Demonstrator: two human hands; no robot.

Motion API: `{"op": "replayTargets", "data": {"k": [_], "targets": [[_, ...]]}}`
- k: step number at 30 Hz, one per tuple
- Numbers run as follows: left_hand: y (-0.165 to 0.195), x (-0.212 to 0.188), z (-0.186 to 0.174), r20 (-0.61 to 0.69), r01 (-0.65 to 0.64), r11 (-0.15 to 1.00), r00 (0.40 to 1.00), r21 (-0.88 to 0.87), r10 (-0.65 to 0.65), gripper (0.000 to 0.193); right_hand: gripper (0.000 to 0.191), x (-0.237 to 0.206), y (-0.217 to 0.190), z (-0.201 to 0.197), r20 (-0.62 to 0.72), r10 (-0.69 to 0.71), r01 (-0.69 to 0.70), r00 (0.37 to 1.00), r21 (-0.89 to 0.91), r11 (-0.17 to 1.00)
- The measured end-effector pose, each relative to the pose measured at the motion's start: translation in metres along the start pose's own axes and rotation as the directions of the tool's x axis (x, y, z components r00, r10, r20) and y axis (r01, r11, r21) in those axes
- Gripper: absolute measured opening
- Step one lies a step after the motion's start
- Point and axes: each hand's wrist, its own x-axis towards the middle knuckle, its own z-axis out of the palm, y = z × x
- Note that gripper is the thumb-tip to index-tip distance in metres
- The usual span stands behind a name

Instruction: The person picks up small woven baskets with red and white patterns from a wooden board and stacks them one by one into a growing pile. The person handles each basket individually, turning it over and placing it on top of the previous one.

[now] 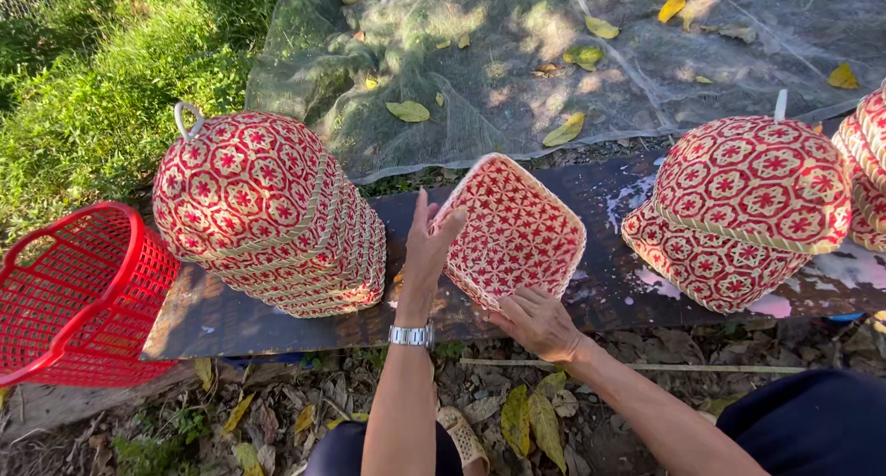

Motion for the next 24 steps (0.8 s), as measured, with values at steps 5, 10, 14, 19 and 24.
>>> {"op": "replayTargets", "data": {"k": [5,10,14,19,24], "targets": [[-0.031,-0.017,-0.004,0.063,-0.315,0.856,0.946,0.41,0.318,0.052,0.046,-0.01,-0.007,0.012,0.372,0.312,-0.443,0.874,0.347,0.826],[-0.031,-0.03,-0.002,0.141,-0.425,0.847,0.905,0.32,0.401,0.061,0.063,0.013,0.02,0.035,0.461,0.346,-0.441,0.817,0.113,0.891],[-0.024,-0.039,0.003,0.157,-0.382,0.885,0.923,0.265,0.352,0.063,0.064,0.028,0.029,0.053,0.422,0.287,-0.251,0.86,-0.14,0.958],[-0.025,-0.044,0.001,0.16,-0.406,0.884,0.912,0.231,0.378,0.067,0.07,0.039,0.028,0.055,0.478,0.356,-0.371,0.803,-0.065,0.926],[-0.031,-0.047,-0.005,0.047,-0.373,0.9,0.927,0.226,0.372,0.067,0.062,0.027,0.028,0.039,0.427,0.545,-0.652,0.722,0.156,0.742]]}}
